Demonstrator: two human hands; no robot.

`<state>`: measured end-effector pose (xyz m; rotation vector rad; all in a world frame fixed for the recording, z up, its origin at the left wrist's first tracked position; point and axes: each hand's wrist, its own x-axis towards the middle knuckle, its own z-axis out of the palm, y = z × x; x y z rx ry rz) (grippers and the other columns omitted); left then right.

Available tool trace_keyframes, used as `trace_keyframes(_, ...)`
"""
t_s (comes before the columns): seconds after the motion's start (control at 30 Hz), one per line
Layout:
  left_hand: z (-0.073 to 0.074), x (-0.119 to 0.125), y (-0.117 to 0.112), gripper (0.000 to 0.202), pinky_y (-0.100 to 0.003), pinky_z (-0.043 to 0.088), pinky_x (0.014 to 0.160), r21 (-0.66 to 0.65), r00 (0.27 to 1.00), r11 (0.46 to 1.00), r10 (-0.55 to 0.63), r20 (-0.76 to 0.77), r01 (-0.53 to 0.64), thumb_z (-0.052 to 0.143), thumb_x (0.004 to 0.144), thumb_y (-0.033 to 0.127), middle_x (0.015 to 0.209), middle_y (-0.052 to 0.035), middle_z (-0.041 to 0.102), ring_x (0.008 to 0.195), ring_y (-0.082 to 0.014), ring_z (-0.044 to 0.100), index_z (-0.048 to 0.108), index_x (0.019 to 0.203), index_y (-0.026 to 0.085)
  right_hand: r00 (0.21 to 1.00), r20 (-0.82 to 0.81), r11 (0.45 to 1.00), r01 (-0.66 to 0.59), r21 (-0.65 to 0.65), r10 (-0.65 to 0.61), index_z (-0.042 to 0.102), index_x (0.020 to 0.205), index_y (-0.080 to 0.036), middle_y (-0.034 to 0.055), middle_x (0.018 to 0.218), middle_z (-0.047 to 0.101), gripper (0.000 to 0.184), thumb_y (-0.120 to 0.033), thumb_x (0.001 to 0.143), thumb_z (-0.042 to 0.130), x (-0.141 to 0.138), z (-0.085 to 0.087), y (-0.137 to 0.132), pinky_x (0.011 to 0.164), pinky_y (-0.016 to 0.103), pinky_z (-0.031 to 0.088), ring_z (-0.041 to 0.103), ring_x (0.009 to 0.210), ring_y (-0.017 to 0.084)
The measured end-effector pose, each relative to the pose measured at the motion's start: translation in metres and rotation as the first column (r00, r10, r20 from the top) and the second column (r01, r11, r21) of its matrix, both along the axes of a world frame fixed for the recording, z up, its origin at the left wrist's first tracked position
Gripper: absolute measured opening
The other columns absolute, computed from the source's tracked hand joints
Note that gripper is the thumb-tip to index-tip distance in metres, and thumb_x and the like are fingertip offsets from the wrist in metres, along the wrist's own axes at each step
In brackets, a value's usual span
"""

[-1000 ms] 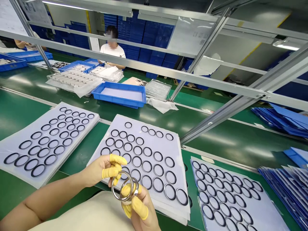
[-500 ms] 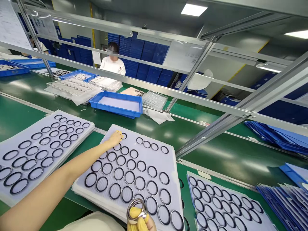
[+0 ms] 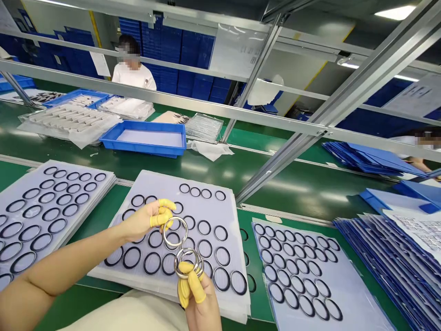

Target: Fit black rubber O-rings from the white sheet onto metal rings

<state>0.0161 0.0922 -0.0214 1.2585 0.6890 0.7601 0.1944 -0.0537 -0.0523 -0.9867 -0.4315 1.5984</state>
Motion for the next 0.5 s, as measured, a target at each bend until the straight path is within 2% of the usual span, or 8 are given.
trace_keyframes(0.07,0.012,0.002,-0.018,0.040,-0.021,0.041,0.055,-0.129,0.983,0.989,-0.049,0.176,0.072,0.069,0.079,0.041,0.067,0.0028,0.055,0.061,-0.0101,0.053,0.051,0.104,0.016,0.999,-0.016,0.999,-0.037,0.031,0.038,0.065,0.064,-0.019,-0.0039,0.052,0.044,0.030,-0.045,0.075,0.074,-0.003,0.005,0.005,0.049,0.025,0.028,0.034,0.049,0.010)
trace_keyframes(0.13,0.020,0.003,-0.027,0.041,-0.020,0.040,0.053,-0.189,0.972,0.977,-0.054,0.231,0.099,0.073,0.076,0.041,0.065,0.0037,0.055,0.059,-0.0088,0.052,0.053,0.101,0.016,0.996,-0.037,0.995,-0.076,0.068,0.079,0.061,0.060,-0.020,-0.0028,0.051,0.047,0.034,-0.047,0.075,0.074,-0.004,0.008,0.007,0.050,0.026,0.028,0.037,0.049,0.011)
trace_keyframes(0.27,0.024,0.003,-0.031,0.038,-0.020,0.040,0.054,-0.234,0.969,0.966,-0.055,0.240,0.112,0.073,0.076,0.039,0.067,0.0043,0.055,0.055,-0.0066,0.050,0.054,0.101,0.016,0.985,-0.073,0.980,-0.146,0.136,0.157,0.064,0.062,-0.022,-0.0019,0.050,0.053,0.030,-0.048,0.075,0.073,-0.004,0.012,0.008,0.053,0.028,0.031,0.042,0.049,0.013)
trace_keyframes(0.5,0.022,0.003,-0.037,0.040,-0.020,0.041,0.055,-0.219,0.974,0.966,-0.089,0.207,0.135,0.073,0.076,0.041,0.067,0.0046,0.054,0.056,-0.0067,0.050,0.054,0.102,0.017,0.980,-0.120,0.978,-0.137,0.158,0.157,0.069,0.071,-0.024,-0.0017,0.053,0.054,0.023,-0.046,0.075,0.074,-0.005,0.012,0.007,0.053,0.027,0.032,0.042,0.050,0.012)
